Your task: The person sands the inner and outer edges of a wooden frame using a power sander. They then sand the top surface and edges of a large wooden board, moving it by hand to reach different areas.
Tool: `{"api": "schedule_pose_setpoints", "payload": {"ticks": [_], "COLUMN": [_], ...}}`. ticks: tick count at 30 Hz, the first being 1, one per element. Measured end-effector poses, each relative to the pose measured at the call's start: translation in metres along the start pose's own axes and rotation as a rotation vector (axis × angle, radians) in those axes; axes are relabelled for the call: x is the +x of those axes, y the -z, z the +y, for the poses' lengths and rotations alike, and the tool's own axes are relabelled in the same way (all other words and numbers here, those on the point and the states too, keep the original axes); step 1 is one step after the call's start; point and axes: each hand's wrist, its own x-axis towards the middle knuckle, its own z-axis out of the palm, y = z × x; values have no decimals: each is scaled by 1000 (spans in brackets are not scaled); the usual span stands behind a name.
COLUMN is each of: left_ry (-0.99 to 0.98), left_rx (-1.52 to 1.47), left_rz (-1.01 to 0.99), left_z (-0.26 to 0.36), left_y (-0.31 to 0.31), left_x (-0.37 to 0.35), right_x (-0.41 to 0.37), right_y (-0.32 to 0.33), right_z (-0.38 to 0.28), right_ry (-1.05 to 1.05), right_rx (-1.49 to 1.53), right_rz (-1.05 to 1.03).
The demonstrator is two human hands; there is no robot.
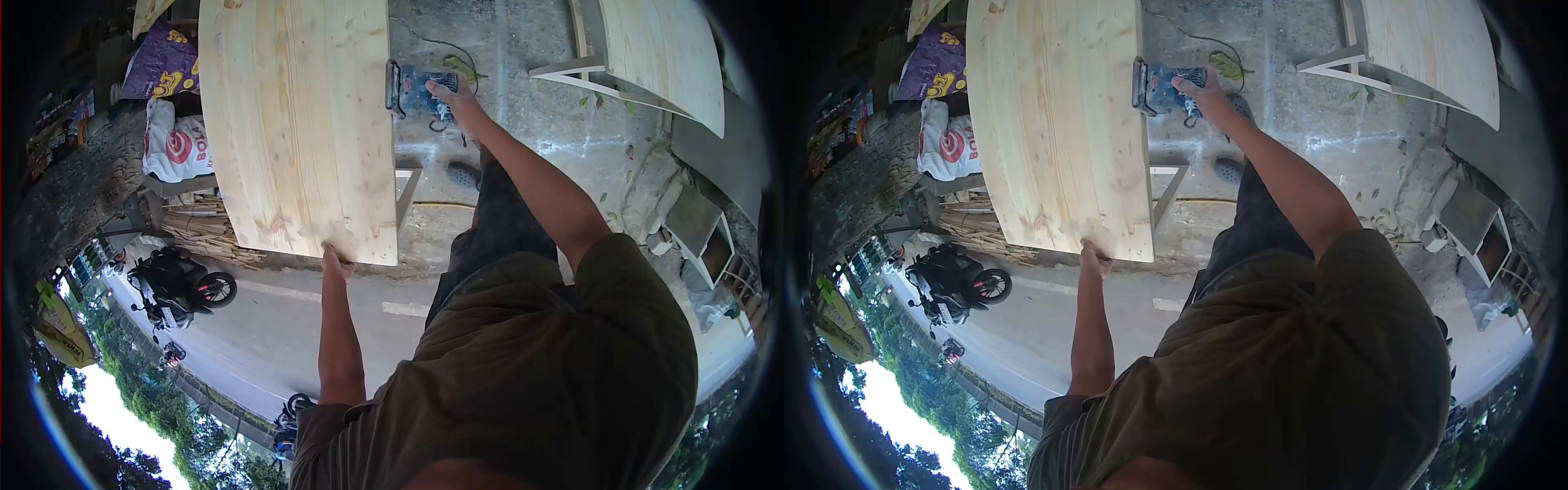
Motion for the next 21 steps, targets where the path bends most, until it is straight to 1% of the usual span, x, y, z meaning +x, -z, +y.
{"api": "schedule_pose_setpoints", "payload": {"ticks": [1, 2, 4, 5, 6, 7, 8, 9, 10, 11, 13, 14, 17, 20, 21], "left_ry": [-39, -79, -69, -82, -212, -310, -545, -793, -810, -826, -823, -814, -777, -779, -783], "left_rx": [20, 42, 280, 667, 934, 1201, 1337, 1458, 1458, 1455, 1483, 1508, 1542, 1581, 1604], "left_rz": [-32, -65, -66, 79, 214, 392, 558, 720, 622, 523, 414, 402, 375, 377, 383], "left_z": [-2, -4, -1, 8, 9, 10, 0, -7, -3, 3, 6, 10, 21, 22, 22], "left_y": [4, 6, 10, 2, -4, -11, -27, -40, -41, -35, -29, -31, -44, -46, -45], "left_x": [-3, -8, -13, -12, -21, -32, -51, -58, -47, -30, -22, -28, -50, -56, -55], "right_x": [-10, -27, -69, -91, -117, -144, -170, -192, -208, -221, -232, -234, -238, -240, -242], "right_y": [2, 2, 1, 1, -2, -6, -10, -12, -12, -11, -6, -7, -12, -19, -19], "right_z": [9, 23, 52, 71, 91, 105, 111, 131, 147, 179, 205, 208, 210, 208, 207], "right_ry": [-30, -91, -197, -291, -320, -342, -418, -474, -596, -662, -889, -998, -1083, -1065, -1065], "right_rx": [-4, -12, -28, -72, -52, -34, -36, -2, -8, 70, 264, 362, 474, 483, 509], "right_rz": [-57, -70, -96, -107, -134, -160, -180, -209, -240, -202, -339, -411, -250, -160, -176]}}
